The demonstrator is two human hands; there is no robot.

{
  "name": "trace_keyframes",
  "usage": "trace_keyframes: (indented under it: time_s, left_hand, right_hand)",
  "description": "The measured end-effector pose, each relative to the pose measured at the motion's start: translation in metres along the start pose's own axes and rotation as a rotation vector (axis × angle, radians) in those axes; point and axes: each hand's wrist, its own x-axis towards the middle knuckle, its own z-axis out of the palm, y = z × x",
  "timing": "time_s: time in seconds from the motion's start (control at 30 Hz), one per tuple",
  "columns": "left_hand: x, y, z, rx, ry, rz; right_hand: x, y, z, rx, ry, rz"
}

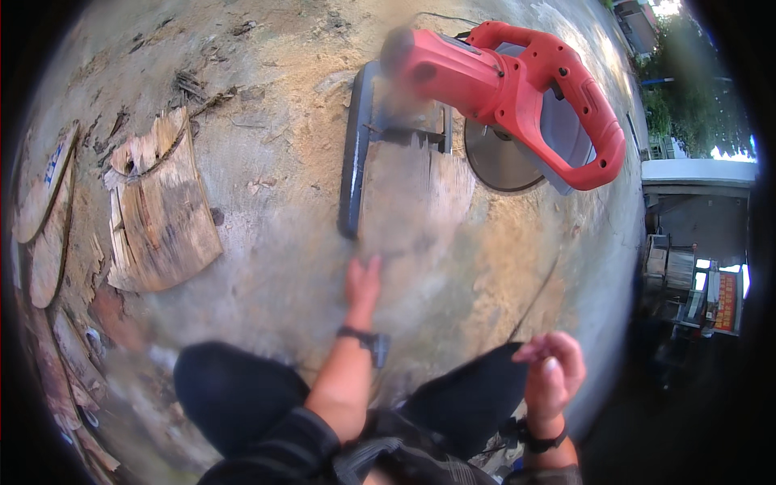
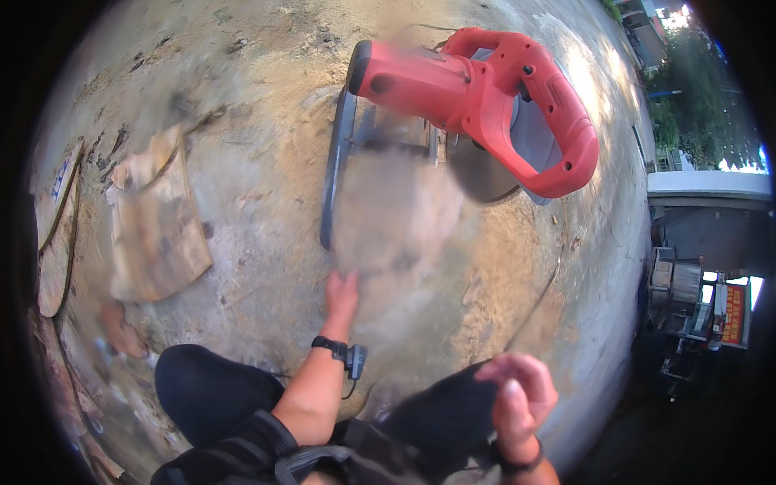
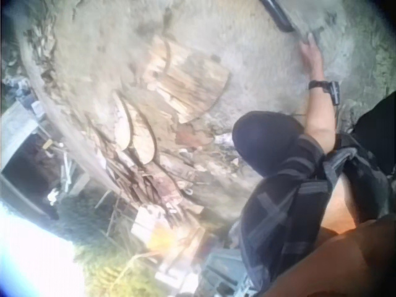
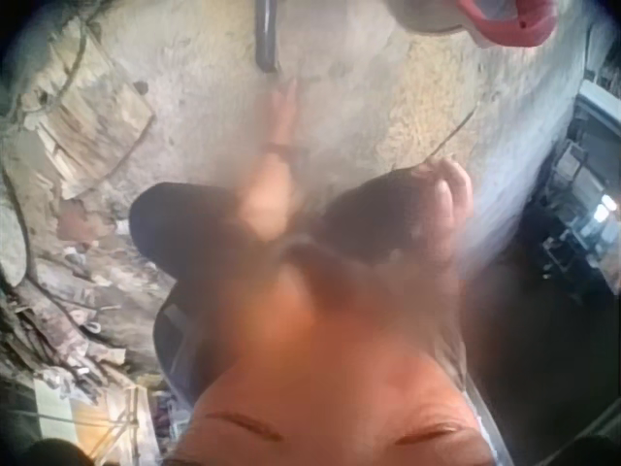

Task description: The person positions wood scraps on a miter saw, lowers the blade to cut the wood into smaller sections, and sets the pieces onto a scrap pile.

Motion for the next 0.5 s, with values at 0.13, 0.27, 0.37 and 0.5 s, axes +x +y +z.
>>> trace_keyframes:
  time_s: [0.13,0.27,0.37,0.5]
  left_hand:
    - [-0.001,-0.001,-0.001,-0.029,0.051,0.013]
    - [0.002,-0.003,0.006,-0.005,0.135,0.111]
    - [0.009,-0.009,0.005,0.016,0.188,0.14]
    - [0.02,-0.011,0.004,0.015,0.169,0.173]
  right_hand:
    - [0.115,-0.034,0.018,-0.211,-0.001,-0.531]
    - [0.2,-0.067,0.042,-0.393,0.179,-0.636]
    - [0.25,-0.073,0.055,-0.431,0.062,-0.381]
    - [0.269,-0.085,0.061,-0.52,-0.194,-0.03]
